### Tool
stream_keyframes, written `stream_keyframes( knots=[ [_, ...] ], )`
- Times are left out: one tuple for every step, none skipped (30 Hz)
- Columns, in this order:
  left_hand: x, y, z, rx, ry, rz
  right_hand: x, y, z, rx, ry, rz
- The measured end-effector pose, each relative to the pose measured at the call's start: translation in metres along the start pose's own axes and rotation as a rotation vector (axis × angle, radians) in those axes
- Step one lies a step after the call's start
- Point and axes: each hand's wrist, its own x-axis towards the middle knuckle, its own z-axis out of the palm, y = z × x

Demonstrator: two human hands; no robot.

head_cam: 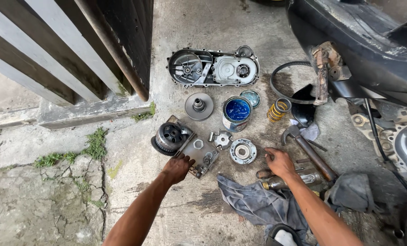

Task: Assembling and greasing motorcycle CVT components including the variator and rollers

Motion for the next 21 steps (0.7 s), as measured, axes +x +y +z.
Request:
stream_keyframes(
  knots=[
    [0.001, 0.003, -0.007, -0.002, 0.003, 0.003, 0.002, 0.001, 0.001, -0.003, 0.003, 0.002],
    [0.002, 0.005, -0.014, 0.014, 0.007, 0.014, 0.004, 0.003, 0.003, 0.029, 0.022, -0.008],
    [0.002, 0.007, -0.02, 0.03, 0.008, 0.023, 0.006, 0.004, 0.005, 0.061, 0.038, -0.018],
    [0.004, 0.009, -0.022, 0.028, 0.009, 0.025, 0.005, 0.004, 0.004, 0.059, 0.04, -0.016],
    [0.005, 0.009, -0.023, 0.025, 0.008, 0.027, 0.004, 0.003, 0.003, 0.044, 0.041, -0.02],
    [0.005, 0.01, -0.024, 0.022, 0.006, 0.03, 0.003, 0.002, 0.002, 0.03, 0.042, -0.023],
    [0.006, 0.01, -0.023, 0.022, 0.006, 0.031, 0.003, 0.003, 0.002, 0.03, 0.042, -0.022],
    [0.007, 0.01, -0.022, 0.024, -0.004, 0.026, 0.003, 0.003, 0.002, 0.03, 0.04, -0.023],
    [0.008, 0.01, -0.021, 0.028, -0.013, 0.021, 0.003, 0.003, 0.002, 0.03, 0.039, -0.024],
    [0.009, 0.008, -0.017, 0.028, -0.012, 0.023, 0.004, 0.003, 0.002, 0.03, 0.04, -0.024],
    [0.009, 0.007, -0.013, 0.018, -0.011, 0.022, 0.003, 0.004, 0.002, 0.038, 0.045, -0.032],
    [0.009, 0.005, -0.009, 0.008, -0.009, 0.021, 0.003, 0.004, 0.002, 0.047, 0.051, -0.04],
    [0.008, 0.004, -0.004, 0.008, -0.01, 0.022, 0.003, 0.004, 0.002, 0.048, 0.051, -0.039],
    [0.007, 0.003, 0.0, 0.019, 0.001, 0.022, 0.003, 0.004, 0.002, 0.04, 0.044, -0.024],
    [0.007, 0.001, 0.004, 0.03, 0.012, 0.02, 0.004, 0.004, 0.002, 0.032, 0.036, -0.01],
    [0.006, 0.003, -0.001, 0.031, 0.012, 0.02, 0.003, 0.006, 0.003, 0.033, 0.037, -0.01],
    [0.004, 0.004, -0.007, 0.012, 0.001, 0.011, 0.005, 0.006, 0.003, 0.033, 0.034, -0.008],
    [0.003, 0.004, -0.012, -0.007, -0.011, 0.002, 0.006, 0.006, 0.004, 0.033, 0.031, -0.006],
    [0.003, 0.003, -0.008, -0.007, -0.013, -0.002, -0.001, -0.002, -0.001, 0.034, 0.027, -0.009],
    [0.003, 0.001, -0.004, 0.0, -0.015, -0.005, -0.009, -0.011, -0.006, 0.031, 0.026, 0.008],
    [0.004, -0.001, 0.0, 0.007, -0.016, -0.008, -0.016, -0.02, -0.012, 0.028, 0.025, 0.024]
  ],
)
